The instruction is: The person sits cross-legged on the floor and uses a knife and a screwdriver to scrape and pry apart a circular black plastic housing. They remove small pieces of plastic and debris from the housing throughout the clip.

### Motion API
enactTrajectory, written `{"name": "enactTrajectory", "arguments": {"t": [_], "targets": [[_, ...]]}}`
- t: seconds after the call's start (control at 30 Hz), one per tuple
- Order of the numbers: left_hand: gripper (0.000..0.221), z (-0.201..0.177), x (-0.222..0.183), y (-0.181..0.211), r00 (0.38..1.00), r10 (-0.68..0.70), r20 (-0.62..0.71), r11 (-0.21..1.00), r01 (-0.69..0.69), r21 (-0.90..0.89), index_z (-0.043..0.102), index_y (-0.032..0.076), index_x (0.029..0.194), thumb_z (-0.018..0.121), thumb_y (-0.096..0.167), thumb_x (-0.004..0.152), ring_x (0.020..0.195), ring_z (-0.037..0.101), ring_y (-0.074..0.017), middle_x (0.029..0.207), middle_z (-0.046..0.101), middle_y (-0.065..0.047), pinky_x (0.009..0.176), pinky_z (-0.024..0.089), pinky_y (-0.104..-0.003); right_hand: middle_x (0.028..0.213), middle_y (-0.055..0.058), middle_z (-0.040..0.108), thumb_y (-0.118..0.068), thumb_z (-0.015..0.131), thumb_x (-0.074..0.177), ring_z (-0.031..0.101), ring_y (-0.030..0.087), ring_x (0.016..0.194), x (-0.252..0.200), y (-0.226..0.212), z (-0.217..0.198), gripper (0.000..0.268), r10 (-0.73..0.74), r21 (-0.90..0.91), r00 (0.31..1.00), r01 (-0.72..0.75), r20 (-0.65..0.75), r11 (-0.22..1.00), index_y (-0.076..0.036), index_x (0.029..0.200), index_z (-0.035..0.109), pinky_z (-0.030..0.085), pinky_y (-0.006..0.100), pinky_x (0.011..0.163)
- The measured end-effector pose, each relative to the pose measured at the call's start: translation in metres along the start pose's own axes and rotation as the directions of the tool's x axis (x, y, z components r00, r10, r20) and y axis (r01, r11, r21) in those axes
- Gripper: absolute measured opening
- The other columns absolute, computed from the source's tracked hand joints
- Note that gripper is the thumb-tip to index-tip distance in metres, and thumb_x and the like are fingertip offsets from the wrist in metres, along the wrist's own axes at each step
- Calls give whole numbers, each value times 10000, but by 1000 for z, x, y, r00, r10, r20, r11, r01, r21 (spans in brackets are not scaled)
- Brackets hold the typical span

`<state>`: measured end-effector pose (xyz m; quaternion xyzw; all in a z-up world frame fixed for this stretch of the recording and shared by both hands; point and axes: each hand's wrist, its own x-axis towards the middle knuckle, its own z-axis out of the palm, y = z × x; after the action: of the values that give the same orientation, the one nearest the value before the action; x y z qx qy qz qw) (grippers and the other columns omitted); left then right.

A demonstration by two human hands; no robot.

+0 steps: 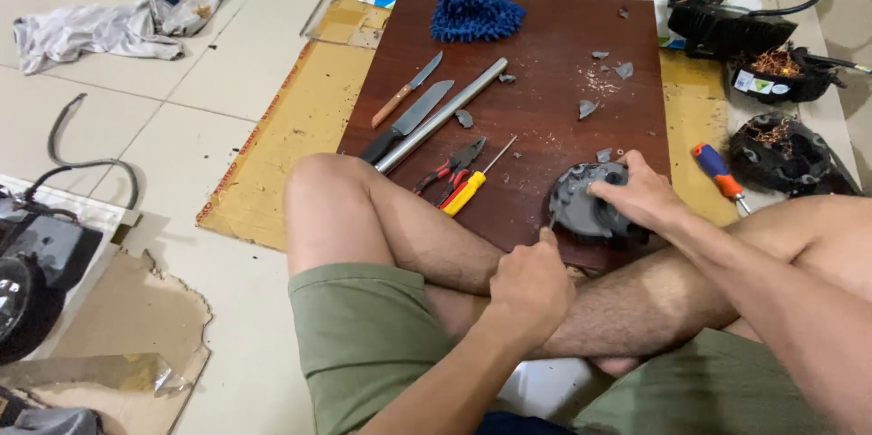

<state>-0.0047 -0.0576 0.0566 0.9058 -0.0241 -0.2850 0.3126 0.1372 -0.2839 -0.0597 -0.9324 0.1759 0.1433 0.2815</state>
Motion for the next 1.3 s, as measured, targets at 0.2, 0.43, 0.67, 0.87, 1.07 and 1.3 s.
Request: {"name": "enactTrajectory", "arguments": {"t": [0.2, 0.43, 0.67, 0.87, 1.07, 1.3], "targets": [[656, 10, 39, -34, 1000, 26, -10, 994, -27, -105, 474, 61, 1573, 613, 216, 951, 1205, 669, -503, 1249, 688, -333, 972, 574, -645, 1363, 272, 677, -597, 751, 763, 606, 423, 1332, 2, 11, 9, 745, 12, -18, 1000, -12, 17, 1000, -258, 1412, 613, 474, 525, 1105], [561, -19, 7, -50, 1000, -20, -13, 965, 16, -262, 529, 191, 1566, 409, 222, 1019, 1342, 597, -471, 1380, 662, -283, 1089, 519, -605, 1474, 221, 529, -498, 745, 755, 442, 416, 1439, -59, -27, 2, 828, -195, -147, 975, 179, -107, 973, -192, 1492, 526, 389, 570, 1171], [488, 20, 22, -90, 989, 27, -145, 836, -102, -539, 667, 299, 1438, 525, 265, 973, 1126, 689, -346, 1104, 754, -125, 984, 547, -517, 1266, 67, 606, -508, 701, 887, 537, 299, 1304, -57, -34, 21, 469, -725, -655, 687, 529, -43, 540, -152, 1191, 671, 379, 509, 1016], [459, 42, 50, -105, 980, 12, -199, 685, -153, -712, 702, 176, 1418, 571, 197, 978, 561, 636, -201, 693, 721, -94, 487, 516, -354, 1359, 145, 578, -505, 770, 840, 558, 386, 1318, -63, -35, 30, 529, -673, -638, 739, 513, -11, 574, -79, 1133, 663, 430, 551, 1028], [447, 49, 69, -110, 988, 7, -153, 686, -116, -718, 716, 220, 1397, 600, 223, 965, 384, 605, -222, 685, 742, -107, 347, 481, -351, 1495, 117, 512, -478, 669, 943, 430, 367, 1507, -65, -34, 26, 400, -598, -634, 793, 521, 112, 571, -133, 1140, 716, 393, 523, 1127], [477, 45, 66, -110, 989, 21, -149, 674, -124, -728, 695, 179, 1426, 600, 215, 959, 376, 595, -218, 696, 737, -123, 328, 454, -329, 1615, 127, 426, -452, 738, 838, 291, 381, 1603, -74, -40, 25, 489, -590, -711, 758, 576, 278, 404, -178, 1243, 709, 382, 508, 1182]]}}
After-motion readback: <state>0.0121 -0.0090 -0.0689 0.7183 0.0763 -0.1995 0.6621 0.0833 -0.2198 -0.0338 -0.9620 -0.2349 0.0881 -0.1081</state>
